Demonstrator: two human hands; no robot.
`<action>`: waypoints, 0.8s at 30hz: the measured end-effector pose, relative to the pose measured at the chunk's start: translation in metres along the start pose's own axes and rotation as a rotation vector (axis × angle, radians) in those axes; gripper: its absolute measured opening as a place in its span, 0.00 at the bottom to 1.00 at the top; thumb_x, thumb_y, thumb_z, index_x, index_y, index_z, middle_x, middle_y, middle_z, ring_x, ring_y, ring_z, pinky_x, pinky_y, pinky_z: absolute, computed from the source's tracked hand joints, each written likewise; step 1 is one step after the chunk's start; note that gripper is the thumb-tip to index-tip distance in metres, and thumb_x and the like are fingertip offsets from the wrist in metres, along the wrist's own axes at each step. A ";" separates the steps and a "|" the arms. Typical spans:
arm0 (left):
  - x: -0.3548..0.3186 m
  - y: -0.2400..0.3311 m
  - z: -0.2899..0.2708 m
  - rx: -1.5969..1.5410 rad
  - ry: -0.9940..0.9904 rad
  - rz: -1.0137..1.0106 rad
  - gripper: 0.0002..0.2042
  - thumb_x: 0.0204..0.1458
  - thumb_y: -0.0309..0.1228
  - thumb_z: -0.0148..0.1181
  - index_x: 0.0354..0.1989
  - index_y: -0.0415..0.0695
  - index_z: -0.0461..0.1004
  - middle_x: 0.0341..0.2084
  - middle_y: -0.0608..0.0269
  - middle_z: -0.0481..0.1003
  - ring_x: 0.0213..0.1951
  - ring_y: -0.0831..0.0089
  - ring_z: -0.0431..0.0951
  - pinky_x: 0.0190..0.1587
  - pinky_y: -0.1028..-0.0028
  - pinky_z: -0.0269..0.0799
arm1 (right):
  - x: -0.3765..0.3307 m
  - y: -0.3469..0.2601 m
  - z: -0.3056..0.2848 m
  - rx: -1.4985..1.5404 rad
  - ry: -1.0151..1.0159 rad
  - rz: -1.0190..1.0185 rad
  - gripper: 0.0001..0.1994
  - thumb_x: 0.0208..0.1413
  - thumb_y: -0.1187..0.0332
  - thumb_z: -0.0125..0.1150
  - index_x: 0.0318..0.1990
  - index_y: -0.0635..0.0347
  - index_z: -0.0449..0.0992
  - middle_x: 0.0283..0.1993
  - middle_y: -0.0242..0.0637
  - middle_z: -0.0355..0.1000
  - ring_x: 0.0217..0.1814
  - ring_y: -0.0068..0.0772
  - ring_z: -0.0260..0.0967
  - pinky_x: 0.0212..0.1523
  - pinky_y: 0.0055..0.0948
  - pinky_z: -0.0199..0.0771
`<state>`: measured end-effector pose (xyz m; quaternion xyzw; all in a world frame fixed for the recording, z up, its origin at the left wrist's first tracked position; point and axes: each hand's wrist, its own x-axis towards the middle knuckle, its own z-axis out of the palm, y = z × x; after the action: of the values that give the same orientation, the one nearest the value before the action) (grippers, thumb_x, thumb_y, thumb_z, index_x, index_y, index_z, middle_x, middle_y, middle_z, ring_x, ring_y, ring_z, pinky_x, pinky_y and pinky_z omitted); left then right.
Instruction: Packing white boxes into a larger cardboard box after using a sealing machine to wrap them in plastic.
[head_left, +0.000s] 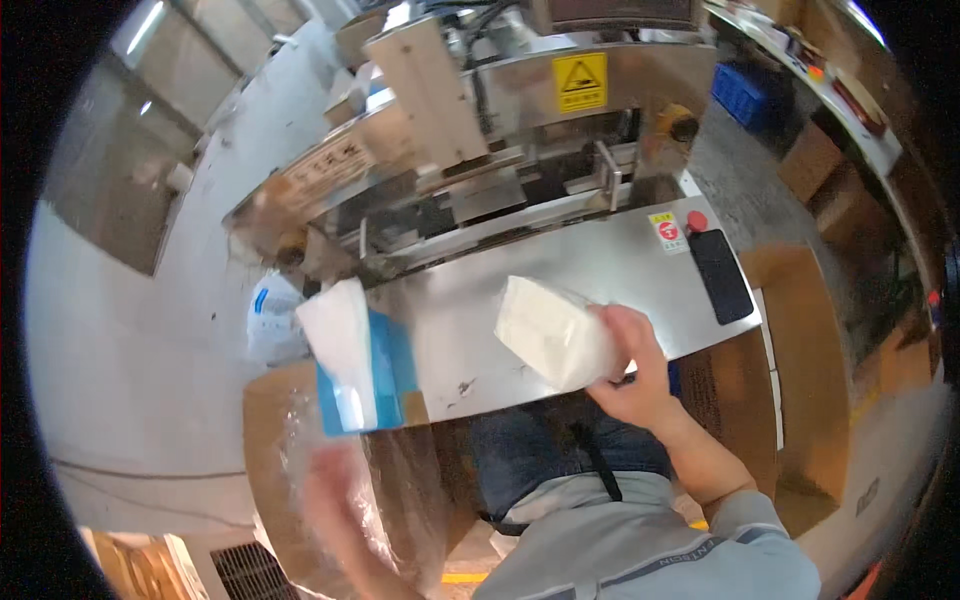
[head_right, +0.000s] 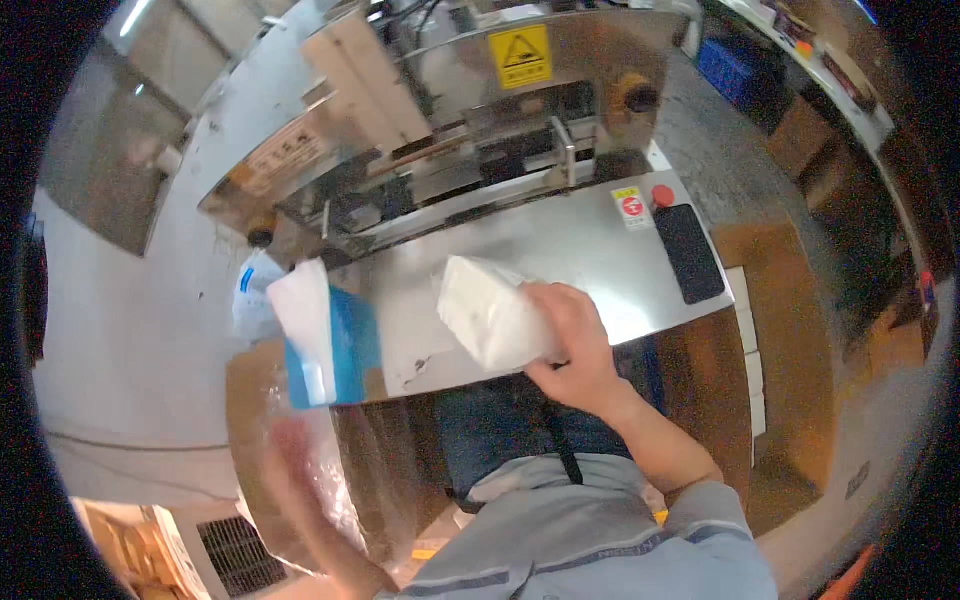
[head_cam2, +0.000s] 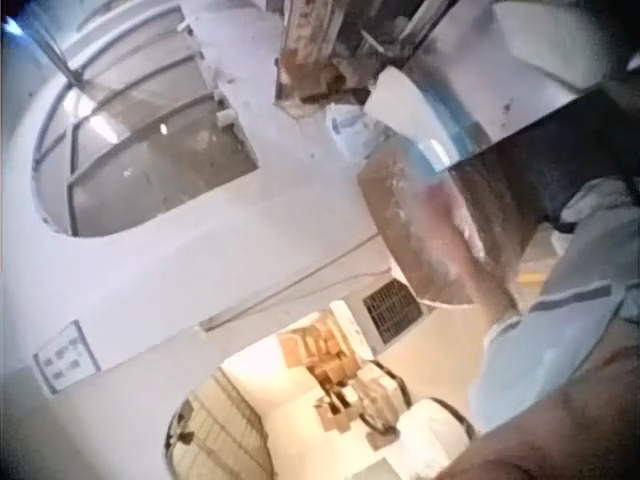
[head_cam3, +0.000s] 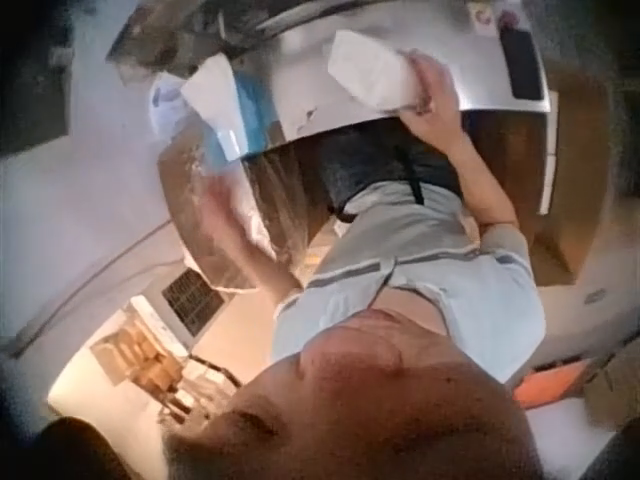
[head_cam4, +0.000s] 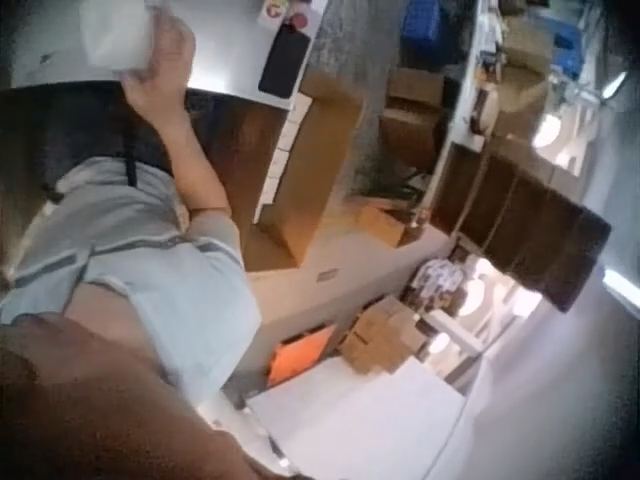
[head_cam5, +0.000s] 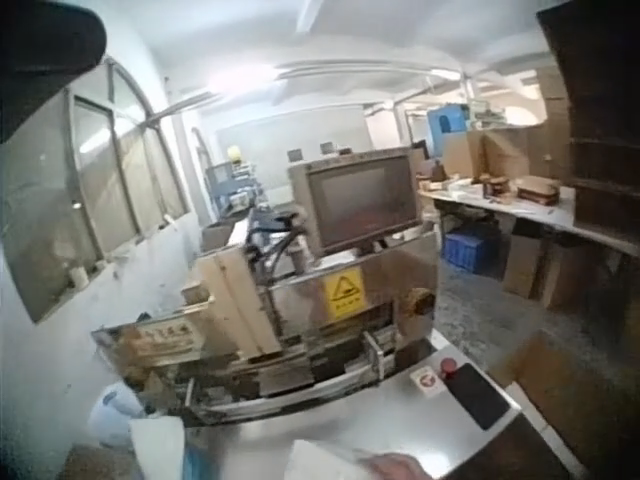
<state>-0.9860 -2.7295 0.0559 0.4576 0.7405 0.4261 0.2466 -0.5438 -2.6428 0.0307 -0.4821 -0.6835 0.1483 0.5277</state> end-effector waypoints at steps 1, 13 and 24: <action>-0.032 0.065 0.065 -0.650 -0.257 -0.137 0.33 0.64 0.54 0.48 0.66 0.37 0.62 0.55 0.44 0.73 0.55 0.54 0.76 0.57 0.58 0.75 | 0.006 -0.009 0.003 -0.160 -0.066 -0.203 0.39 0.32 0.77 0.68 0.62 0.61 0.68 0.60 0.43 0.71 0.60 0.51 0.68 0.61 0.43 0.68; -0.050 0.145 0.252 -0.657 -1.101 0.098 0.57 0.41 0.19 0.73 0.76 0.40 0.36 0.57 0.49 0.70 0.57 0.62 0.73 0.60 0.64 0.69 | -0.023 -0.041 -0.099 -0.217 -0.306 -0.067 0.40 0.46 0.58 0.75 0.65 0.66 0.65 0.61 0.52 0.69 0.64 0.57 0.66 0.62 0.45 0.68; -0.073 0.164 0.334 -0.058 -0.900 0.724 0.37 0.56 0.35 0.66 0.71 0.37 0.56 0.59 0.45 0.68 0.63 0.54 0.67 0.66 0.59 0.60 | -0.130 -0.017 -0.342 -0.365 -0.211 0.720 0.41 0.39 0.56 0.77 0.62 0.63 0.69 0.53 0.49 0.75 0.56 0.49 0.73 0.57 0.39 0.72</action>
<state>-0.6236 -2.6234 0.0224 0.8112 0.3468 0.2667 0.3880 -0.2598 -2.8619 0.1044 -0.7581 -0.5366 0.2483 0.2752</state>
